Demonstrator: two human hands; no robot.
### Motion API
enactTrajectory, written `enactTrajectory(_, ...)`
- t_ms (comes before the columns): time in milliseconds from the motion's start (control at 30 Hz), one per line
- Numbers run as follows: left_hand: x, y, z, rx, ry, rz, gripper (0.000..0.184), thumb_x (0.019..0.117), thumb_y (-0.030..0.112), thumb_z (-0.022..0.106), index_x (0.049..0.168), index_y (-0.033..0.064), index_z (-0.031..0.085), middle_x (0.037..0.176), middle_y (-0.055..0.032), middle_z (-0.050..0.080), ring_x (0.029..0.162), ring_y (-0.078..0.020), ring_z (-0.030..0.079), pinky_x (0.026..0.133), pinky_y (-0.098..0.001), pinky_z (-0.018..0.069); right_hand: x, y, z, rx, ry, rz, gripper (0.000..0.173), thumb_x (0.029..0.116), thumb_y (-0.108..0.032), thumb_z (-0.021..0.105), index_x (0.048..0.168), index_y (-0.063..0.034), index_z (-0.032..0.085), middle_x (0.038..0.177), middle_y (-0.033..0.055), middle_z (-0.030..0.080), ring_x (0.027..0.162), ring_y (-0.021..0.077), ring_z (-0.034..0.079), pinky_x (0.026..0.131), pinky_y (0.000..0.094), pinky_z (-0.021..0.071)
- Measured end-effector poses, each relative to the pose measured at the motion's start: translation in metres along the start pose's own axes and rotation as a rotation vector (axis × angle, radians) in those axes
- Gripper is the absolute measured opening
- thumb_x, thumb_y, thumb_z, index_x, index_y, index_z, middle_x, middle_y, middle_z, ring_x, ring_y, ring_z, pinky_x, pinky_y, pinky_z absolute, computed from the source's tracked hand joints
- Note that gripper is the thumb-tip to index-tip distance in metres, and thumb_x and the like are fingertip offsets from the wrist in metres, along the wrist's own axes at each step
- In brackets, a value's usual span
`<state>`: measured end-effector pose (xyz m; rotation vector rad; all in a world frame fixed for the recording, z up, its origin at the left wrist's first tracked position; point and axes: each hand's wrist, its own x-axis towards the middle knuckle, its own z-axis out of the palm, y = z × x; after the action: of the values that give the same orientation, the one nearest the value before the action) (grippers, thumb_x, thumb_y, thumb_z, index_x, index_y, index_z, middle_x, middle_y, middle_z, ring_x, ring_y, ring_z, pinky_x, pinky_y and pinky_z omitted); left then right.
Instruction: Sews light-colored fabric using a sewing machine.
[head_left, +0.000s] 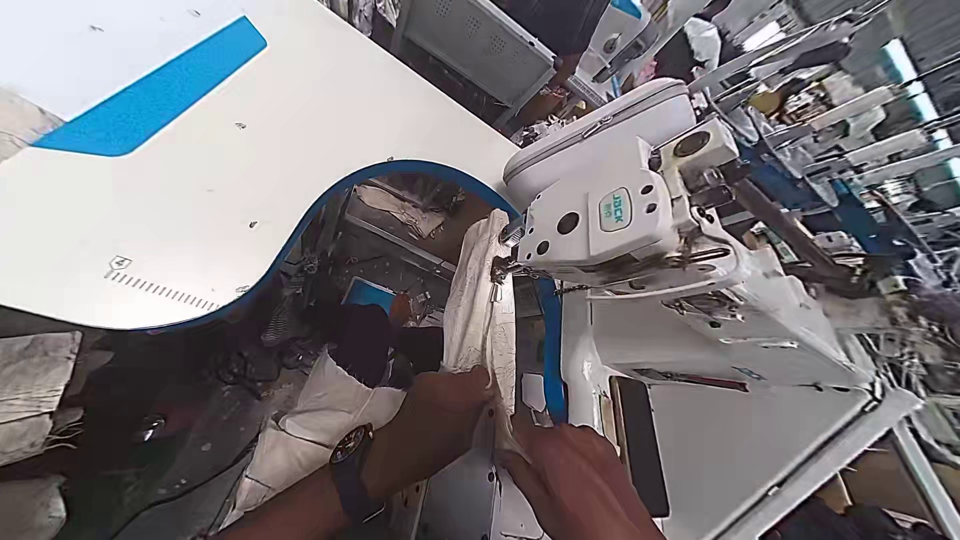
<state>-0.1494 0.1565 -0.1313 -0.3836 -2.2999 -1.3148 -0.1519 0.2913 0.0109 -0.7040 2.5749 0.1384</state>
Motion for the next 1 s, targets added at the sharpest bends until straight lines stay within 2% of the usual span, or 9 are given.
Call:
enactTrajectory(133,0.004,0.022,-0.028,0.06,-0.29,-0.276,0.024,0.0972,0.022,0.063,0.098,-0.0015,0.067,0.054,-0.0115,0.057,0.049,-0.0318,0.063,0.049,-0.0453,0.0516,0.006,0.006,0.007,0.128,-0.16,-0.042,0.032,0.0983,-0.021,0.06,0.079,0.0035,0.066,0.066,0.0205,0.063,0.068,0.0422,0.067,0.062,0.0576,0.048)
enactTrajectory(200,0.001,0.024,-0.034,0.04,-0.341,-0.245,0.023,0.095,0.022,0.066,0.095,-0.0009,0.068,0.052,-0.0117,0.056,0.048,-0.0321,0.063,0.047,-0.0464,0.0511,0.006,0.006,0.004,0.082,-0.06,-0.046,0.031,0.0969,-0.022,0.061,0.079,0.0028,0.068,0.063,0.019,0.063,0.064,0.0405,0.068,0.059,0.0559,0.0502)
enactTrajectory(300,-0.01,0.016,-0.023,0.008,-0.169,-0.079,0.02,0.0925,0.02,0.063,0.078,0.0051,0.065,0.054,-0.0062,0.055,0.047,-0.0232,0.061,0.042,-0.0376,0.0472,0.001,0.018,0.004,0.081,0.05,-0.113,0.029,0.0937,-0.023,0.063,0.075,-0.0004,0.067,0.057,0.0154,0.06,0.056,0.0364,0.065,0.051,0.0526,0.0472)
enactTrajectory(433,-0.003,0.0,-0.007,-0.008,0.006,0.047,0.024,0.0977,0.019,0.055,0.077,0.0071,0.061,0.06,-0.0036,0.054,0.051,-0.0171,0.057,0.045,-0.029,0.0447,0.002,0.012,0.009,0.038,0.026,-0.019,0.027,0.0966,-0.024,0.06,0.089,0.0006,0.07,0.059,0.015,0.061,0.058,0.0385,0.066,0.053,0.0535,0.0494)
enactTrajectory(533,0.004,0.0,-0.002,0.05,0.008,-0.003,0.025,0.0973,0.019,0.054,0.076,0.007,0.059,0.052,-0.0017,0.048,0.042,-0.016,0.051,0.038,-0.0289,0.0387,-0.001,0.011,0.0,-0.009,0.089,-0.068,0.024,0.0919,-0.023,0.064,0.078,-0.0035,0.068,0.056,0.0128,0.059,0.054,0.0345,0.065,0.048,0.049,0.0463)
enactTrajectory(700,-0.003,0.01,-0.015,0.084,-0.106,-0.137,0.026,0.0966,0.027,0.054,0.085,0.0059,0.063,0.046,-0.0018,0.046,0.037,-0.0189,0.051,0.036,-0.033,0.0399,0.002,0.03,0.012,0.026,0.169,-0.167,0.02,0.0877,-0.021,0.067,0.073,-0.0075,0.069,0.059,0.0085,0.062,0.057,0.0275,0.064,0.064,0.0493,0.0476)
enactTrajectory(833,-0.006,0.012,-0.019,0.03,-0.12,-0.073,0.02,0.0944,0.021,0.056,0.084,0.0077,0.066,0.05,-0.0031,0.05,0.041,-0.0202,0.056,0.037,-0.0351,0.0426,0.004,0.036,0.019,0.249,0.134,-0.343,0.019,0.0933,-0.018,0.065,0.08,-0.0062,0.073,0.066,0.008,0.068,0.066,0.0246,0.069,0.093,0.0522,0.0487)
enactTrajectory(933,-0.009,0.008,-0.011,0.01,-0.058,-0.07,0.022,0.0963,0.02,0.053,0.082,0.0084,0.064,0.05,-0.0021,0.05,0.04,-0.0181,0.054,0.036,-0.0328,0.0399,0.0,0.013,0.02,0.116,0.359,-0.151,0.02,0.092,-0.013,0.061,0.076,-0.0032,0.069,0.056,0.0092,0.058,0.052,0.0237,0.061,0.05,0.0369,0.0484)
enactTrajectory(1000,-0.01,0.011,-0.01,0.024,-0.029,-0.044,0.022,0.097,0.017,0.051,0.083,0.0083,0.065,0.051,-0.0012,0.05,0.041,-0.0163,0.053,0.036,-0.0306,0.039,-0.001,-0.014,0.016,-0.02,0.479,-0.004,0.015,0.0906,-0.008,0.063,0.084,-0.001,0.074,0.062,0.0115,0.065,0.054,0.0232,0.064,0.047,0.0329,0.0493)
